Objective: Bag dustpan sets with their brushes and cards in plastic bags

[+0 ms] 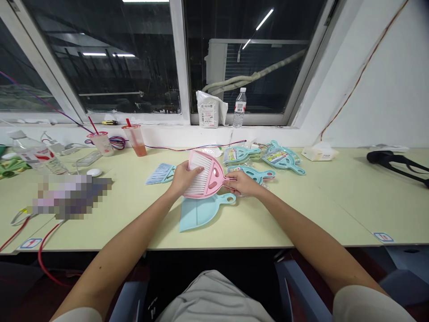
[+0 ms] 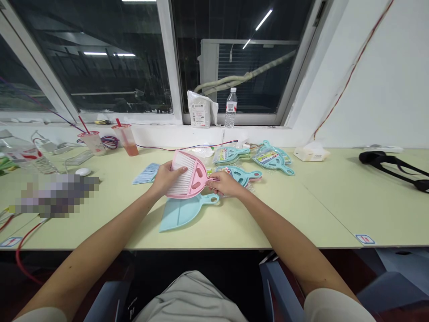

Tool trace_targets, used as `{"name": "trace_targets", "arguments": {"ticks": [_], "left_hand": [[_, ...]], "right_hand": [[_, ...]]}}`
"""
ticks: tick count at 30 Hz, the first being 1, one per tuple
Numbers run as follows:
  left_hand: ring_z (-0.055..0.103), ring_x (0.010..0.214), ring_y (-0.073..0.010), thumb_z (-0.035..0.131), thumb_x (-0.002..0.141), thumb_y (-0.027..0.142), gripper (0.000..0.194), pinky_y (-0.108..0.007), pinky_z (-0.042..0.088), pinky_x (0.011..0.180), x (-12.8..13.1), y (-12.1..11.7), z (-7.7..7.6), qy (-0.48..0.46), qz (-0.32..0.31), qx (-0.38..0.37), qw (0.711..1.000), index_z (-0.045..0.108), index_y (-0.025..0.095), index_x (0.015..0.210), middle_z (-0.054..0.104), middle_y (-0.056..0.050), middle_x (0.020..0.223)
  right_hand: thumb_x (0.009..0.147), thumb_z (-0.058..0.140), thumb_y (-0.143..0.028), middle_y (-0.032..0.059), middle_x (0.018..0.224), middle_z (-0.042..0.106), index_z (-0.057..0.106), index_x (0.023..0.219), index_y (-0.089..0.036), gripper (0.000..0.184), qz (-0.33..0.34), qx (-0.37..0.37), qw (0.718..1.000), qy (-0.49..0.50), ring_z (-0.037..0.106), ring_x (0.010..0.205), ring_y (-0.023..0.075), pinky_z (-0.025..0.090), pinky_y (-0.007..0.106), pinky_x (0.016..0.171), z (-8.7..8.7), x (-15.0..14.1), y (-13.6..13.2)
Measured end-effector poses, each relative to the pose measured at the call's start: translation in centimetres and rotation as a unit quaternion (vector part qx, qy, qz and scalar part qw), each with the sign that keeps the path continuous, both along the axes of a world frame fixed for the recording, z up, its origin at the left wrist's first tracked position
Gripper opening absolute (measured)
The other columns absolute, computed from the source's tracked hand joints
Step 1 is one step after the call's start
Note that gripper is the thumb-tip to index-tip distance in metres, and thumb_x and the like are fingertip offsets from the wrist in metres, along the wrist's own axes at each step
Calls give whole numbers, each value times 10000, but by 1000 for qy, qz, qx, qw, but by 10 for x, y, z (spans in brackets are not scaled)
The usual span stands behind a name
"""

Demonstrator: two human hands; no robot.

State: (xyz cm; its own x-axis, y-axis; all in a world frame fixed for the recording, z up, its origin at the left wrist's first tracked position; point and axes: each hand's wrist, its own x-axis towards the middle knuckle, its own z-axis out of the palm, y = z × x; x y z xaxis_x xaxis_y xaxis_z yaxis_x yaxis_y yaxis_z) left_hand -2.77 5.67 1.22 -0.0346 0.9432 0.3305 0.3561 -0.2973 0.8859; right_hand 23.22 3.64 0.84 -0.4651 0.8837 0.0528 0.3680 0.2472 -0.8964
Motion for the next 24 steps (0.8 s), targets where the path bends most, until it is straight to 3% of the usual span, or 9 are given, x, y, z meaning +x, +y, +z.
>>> {"name": "trace_targets", "arguments": {"ticks": [7, 13, 19, 24], "left_hand": [[678, 862, -265, 757, 758, 536, 427, -340, 504, 732, 4, -4, 3, -8, -11, 26, 1000, 725, 166, 968, 761, -68, 954], [673, 843, -254, 779, 735, 547, 458, -322, 500, 705, 3, -4, 5, -27, -18, 16, 999, 727, 161, 977, 757, -69, 953], [673, 771, -216, 768, 736, 604, 478, -295, 495, 650, -5, 5, 1, -86, -89, -31, 992, 711, 161, 906, 734, -71, 889], [674, 754, -206, 801, 709, 548, 437, -304, 519, 659, -6, 14, -3, -148, -120, -54, 980, 696, 164, 890, 722, -68, 850]], "right_hand": [[752, 777, -503, -37, 554, 539, 583, 715, -191, 369, -34, -30, 995, 88, 488, 455, 102, 356, 205, 406, -12, -1, 10], [821, 737, -517, -21, 529, 579, 601, 696, -193, 373, -18, 2, 997, 79, 464, 390, 99, 379, 223, 387, -12, 1, 10], [833, 723, -525, -21, 511, 558, 627, 712, -182, 376, -40, -14, 992, 117, 428, 372, 92, 334, 223, 351, -10, 8, 14], [765, 789, -449, 38, 692, 679, 681, 843, -169, 310, -76, -44, 971, 222, 476, 449, 98, 317, 211, 349, -6, 11, 19]]}}
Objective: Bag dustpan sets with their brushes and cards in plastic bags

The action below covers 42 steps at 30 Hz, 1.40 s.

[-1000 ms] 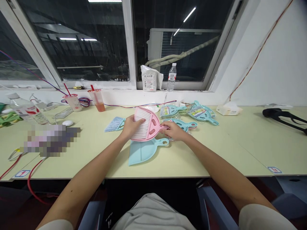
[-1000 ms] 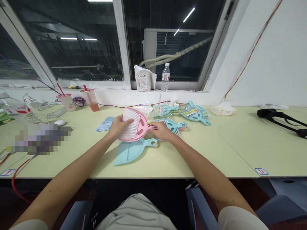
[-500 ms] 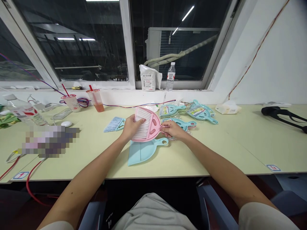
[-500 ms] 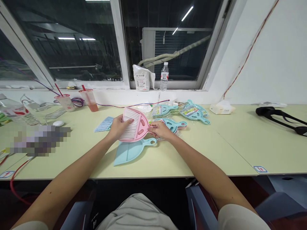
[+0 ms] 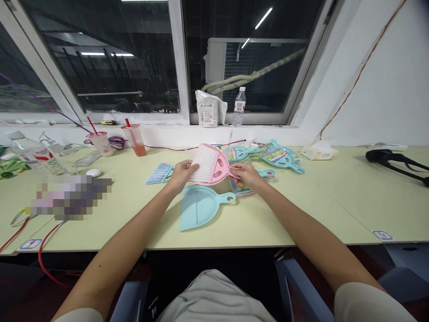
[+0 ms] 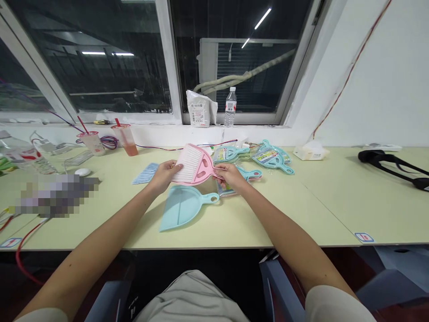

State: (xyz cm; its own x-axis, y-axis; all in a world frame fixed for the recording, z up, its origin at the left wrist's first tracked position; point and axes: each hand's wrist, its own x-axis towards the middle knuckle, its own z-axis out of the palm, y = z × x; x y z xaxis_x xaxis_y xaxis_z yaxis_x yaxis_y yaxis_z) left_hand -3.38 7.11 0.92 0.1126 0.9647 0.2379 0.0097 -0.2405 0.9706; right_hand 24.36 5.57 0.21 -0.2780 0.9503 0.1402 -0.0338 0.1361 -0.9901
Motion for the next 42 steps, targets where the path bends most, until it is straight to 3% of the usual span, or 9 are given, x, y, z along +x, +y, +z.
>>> {"name": "trace_targets", "arguments": {"ticks": [3, 6, 12, 19, 24, 29, 35, 39, 42], "left_hand": [[664, 734, -205, 685, 799, 571, 402, -316, 525, 643, -4, 6, -4, 5, 35, 9, 999, 689, 174, 857, 712, -68, 817], [678, 795, -233, 613, 852, 490, 308, -362, 545, 718, -15, 16, -11, 111, 99, 74, 986, 698, 201, 919, 724, -78, 855], [577, 1237, -326, 589, 865, 327, 317, -452, 405, 1086, -25, 42, -32, 402, 49, 227, 886, 737, 233, 1129, 699, -125, 1257], [589, 1110, -383, 609, 864, 413, 365, -474, 420, 975, -9, 61, -47, 533, 71, 187, 822, 783, 217, 1120, 725, -174, 992], [565, 1173, -362, 579, 883, 411, 300, -455, 405, 1004, -12, 61, -47, 551, 49, 193, 810, 813, 269, 1006, 740, -138, 1070], [596, 1112, -367, 620, 843, 343, 225, -482, 436, 982, -13, 58, -42, 469, 67, 189, 860, 800, 220, 896, 747, -154, 1064], [676, 852, -222, 599, 820, 283, 172, -356, 523, 821, -22, 48, -21, 187, 186, 186, 947, 719, 178, 883, 726, -79, 902], [662, 817, -178, 674, 752, 311, 198, -298, 537, 723, -41, 47, 3, -18, 244, 174, 954, 665, 197, 914, 681, -37, 876], [666, 789, -169, 739, 701, 351, 318, -290, 533, 681, -49, 43, 18, -107, 202, 122, 966, 635, 212, 968, 663, -25, 863]], "right_hand": [[727, 814, -369, 51, 685, 678, 684, 889, -160, 295, -22, -32, 998, 50, 467, 459, 96, 305, 202, 358, 3, 3, 3], [719, 817, -293, 55, 658, 658, 662, 868, -150, 259, -50, -58, 992, 105, 455, 460, 88, 295, 191, 361, 4, 12, 9], [783, 746, -208, 19, 621, 601, 580, 802, -172, 170, -57, -101, 967, 226, 425, 460, 68, 307, 162, 356, 4, 31, 22], [813, 707, -194, 18, 616, 591, 591, 834, -168, 121, -65, -118, 960, 246, 422, 460, 72, 309, 163, 345, 4, 28, 20], [802, 728, -217, 27, 629, 616, 582, 821, -176, 153, -64, -106, 966, 228, 441, 459, 77, 318, 177, 352, 1, 27, 22], [791, 746, -234, 23, 632, 621, 560, 824, -186, 195, -62, -104, 969, 216, 449, 451, 78, 320, 181, 351, -1, 27, 23], [787, 740, -210, 26, 616, 619, 565, 816, -184, 179, -61, -106, 966, 228, 444, 452, 80, 312, 176, 346, -1, 26, 22], [796, 725, -208, 29, 607, 613, 573, 803, -174, 156, -61, -117, 966, 221, 422, 438, 73, 298, 172, 337, 0, 27, 23], [786, 733, -199, 24, 605, 608, 579, 790, -165, 158, -39, -135, 971, 192, 417, 435, 65, 269, 163, 328, -1, 26, 22]]}}
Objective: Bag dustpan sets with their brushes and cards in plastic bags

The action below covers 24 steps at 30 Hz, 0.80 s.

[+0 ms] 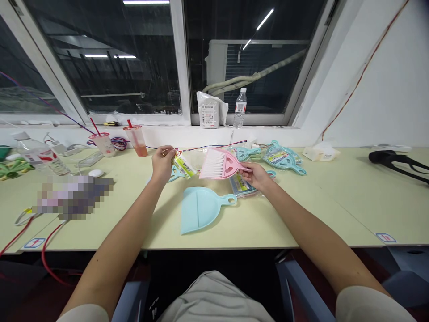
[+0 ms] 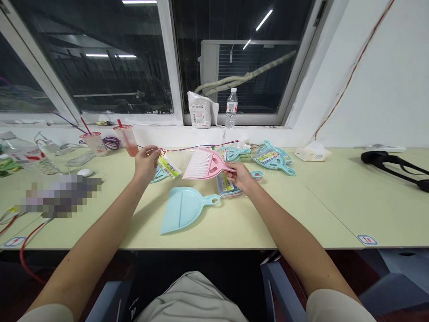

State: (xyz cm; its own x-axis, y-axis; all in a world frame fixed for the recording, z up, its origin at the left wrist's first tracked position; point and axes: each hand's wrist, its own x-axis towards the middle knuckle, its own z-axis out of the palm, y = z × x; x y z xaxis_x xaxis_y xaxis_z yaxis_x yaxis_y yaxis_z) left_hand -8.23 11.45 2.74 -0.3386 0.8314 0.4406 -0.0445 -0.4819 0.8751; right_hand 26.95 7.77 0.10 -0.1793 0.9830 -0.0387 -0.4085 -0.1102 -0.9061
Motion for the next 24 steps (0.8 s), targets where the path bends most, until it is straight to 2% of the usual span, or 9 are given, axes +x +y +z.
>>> {"name": "trace_targets", "arguments": {"ticks": [3, 5, 10, 14, 19, 22, 24], "left_hand": [[674, 763, -180, 799, 650, 364, 355, -305, 530, 671, 10, -10, 6, -12, -73, -47, 996, 629, 204, 917, 673, -33, 845], [664, 724, -182, 824, 639, 380, 360, -302, 515, 637, 25, -18, 5, 15, -90, -66, 994, 640, 197, 888, 667, -30, 802], [622, 668, -168, 782, 715, 390, 282, -270, 434, 567, 60, -35, -7, 133, -67, -62, 987, 656, 183, 860, 636, -19, 712], [579, 680, -149, 741, 776, 351, 210, -271, 424, 609, 68, -37, -14, 226, -6, -26, 974, 653, 197, 889, 651, -8, 758], [585, 796, -179, 718, 807, 315, 210, -316, 463, 730, 65, -38, -14, 304, 41, 7, 952, 645, 206, 971, 683, -34, 937], [596, 975, -225, 684, 851, 323, 134, -383, 462, 896, 60, -44, -9, 361, 72, 68, 927, 665, 213, 926, 680, -64, 1071], [580, 1098, -249, 664, 880, 349, 130, -423, 424, 1009, 56, -50, -4, 401, 55, 108, 908, 687, 221, 866, 686, -65, 1109]], "right_hand": [[775, 751, -194, 23, 608, 612, 604, 796, -158, 153, 35, -11, 999, -38, 446, 452, 68, 265, 153, 334, -1, -4, -3], [778, 767, -209, 34, 625, 632, 636, 822, -151, 150, 42, -12, 997, -69, 482, 473, 77, 295, 154, 349, -2, -8, -7], [782, 792, -265, 45, 668, 680, 696, 900, -155, 187, 59, -11, 992, -110, 511, 481, 89, 323, 165, 359, 0, -20, -18], [768, 800, -259, 40, 651, 673, 710, 891, -153, 186, 68, -21, 992, -108, 547, 505, 95, 320, 155, 361, 3, -28, -26], [737, 809, -209, 31, 638, 661, 711, 872, -163, 173, 61, -33, 994, -89, 612, 576, 118, 320, 145, 364, 4, -32, -30], [771, 781, -223, 38, 639, 659, 708, 879, -151, 149, 62, -32, 993, -94, 561, 525, 98, 305, 146, 357, 4, -32, -29], [800, 753, -229, 42, 636, 655, 702, 874, -139, 127, 63, -30, 993, -97, 511, 486, 83, 298, 151, 352, 4, -30, -28]]}}
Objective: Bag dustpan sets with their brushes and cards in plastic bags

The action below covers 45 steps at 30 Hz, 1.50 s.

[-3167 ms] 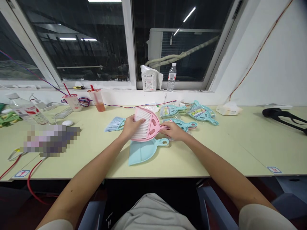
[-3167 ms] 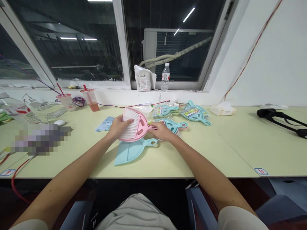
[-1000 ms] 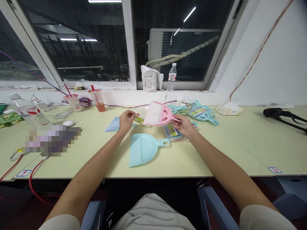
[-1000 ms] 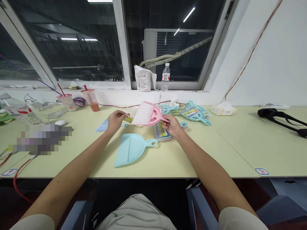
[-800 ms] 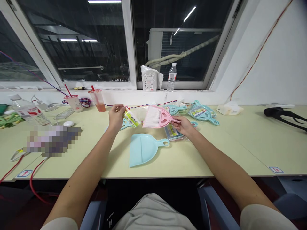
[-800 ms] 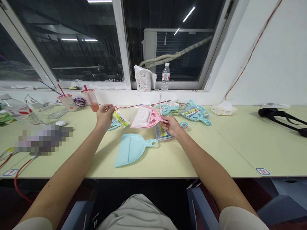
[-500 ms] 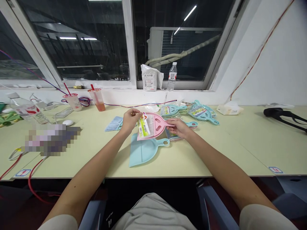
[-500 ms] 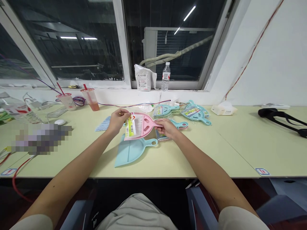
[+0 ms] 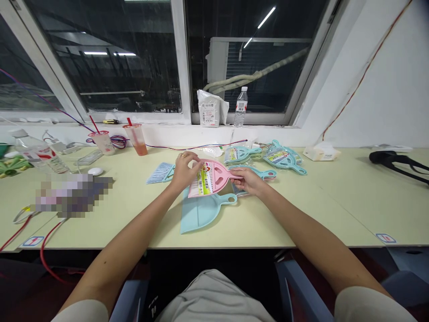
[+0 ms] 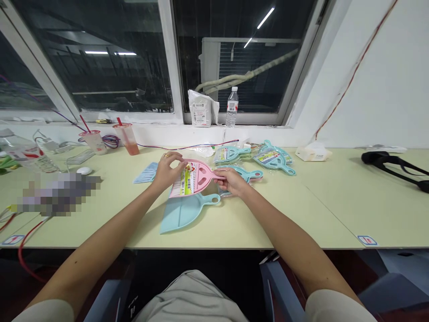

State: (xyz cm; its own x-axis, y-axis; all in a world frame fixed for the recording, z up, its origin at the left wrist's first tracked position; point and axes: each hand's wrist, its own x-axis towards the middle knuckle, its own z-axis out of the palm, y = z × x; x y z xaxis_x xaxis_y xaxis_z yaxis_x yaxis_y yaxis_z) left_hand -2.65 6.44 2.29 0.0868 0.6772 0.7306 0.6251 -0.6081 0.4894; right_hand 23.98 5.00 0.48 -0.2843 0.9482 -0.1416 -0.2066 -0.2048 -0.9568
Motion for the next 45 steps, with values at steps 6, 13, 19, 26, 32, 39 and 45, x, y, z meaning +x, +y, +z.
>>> {"name": "trace_targets", "arguments": {"ticks": [6, 13, 19, 26, 32, 39, 45], "left_hand": [[517, 1295, -286, 684, 867, 446, 352, -472, 350, 1128, -6, -15, 4, 182, -111, -43, 976, 718, 259, 1164, 689, -60, 1265], [455, 1395, -307, 637, 876, 478, 505, -495, 316, 1163, -4, -15, 2, 239, -107, -72, 962, 639, 249, 1327, 608, -72, 1425], [418, 1436, -313, 621, 874, 496, 540, -507, 297, 1186, -5, -17, 2, 256, -99, -76, 959, 616, 246, 1352, 544, -84, 1497], [406, 1450, -318, 589, 886, 540, 586, -513, 297, 1189, -5, -15, 0, 270, -95, -77, 955, 590, 246, 1392, 552, -89, 1491], [395, 1458, -313, 583, 897, 547, 579, -514, 277, 1195, -4, -16, 0, 265, -96, -74, 957, 591, 244, 1390, 547, -99, 1497], [426, 1430, -298, 586, 914, 475, 492, -495, 290, 1197, -7, -10, 0, 117, -85, -95, 985, 599, 243, 1348, 525, -112, 1508], [714, 999, -284, 639, 879, 396, 328, -411, 572, 868, -12, 7, -3, -298, -134, -381, 865, 640, 159, 1106, 712, -161, 1135]], "right_hand": [[807, 744, -209, 40, 635, 648, 684, 852, -148, 96, -17, 5, 1000, 14, 509, 499, 89, 312, 158, 362, -3, 7, 7], [827, 726, -230, 45, 649, 654, 695, 858, -152, 89, -1, 10, 1000, -6, 485, 477, 87, 298, 165, 356, -7, 8, 10], [817, 731, -225, 43, 641, 652, 690, 855, -157, 88, 0, 13, 1000, -1, 488, 474, 90, 296, 173, 360, -7, 8, 9], [840, 704, -221, 38, 632, 644, 701, 887, -146, 88, -2, 9, 1000, -6, 469, 465, 85, 295, 162, 348, -6, 7, 8], [829, 712, -216, 41, 641, 644, 700, 883, -147, 88, 6, 12, 1000, -8, 481, 481, 90, 301, 162, 352, -4, 6, 6], [799, 737, -210, 41, 644, 646, 665, 844, -156, 101, -4, 3, 1000, 18, 499, 499, 96, 292, 176, 365, -2, 8, 8], [791, 739, -215, 15, 634, 610, 658, 828, -151, 110, 9, 0, 999, 51, 431, 484, 70, 268, 168, 366, -3, 13, 12]]}}
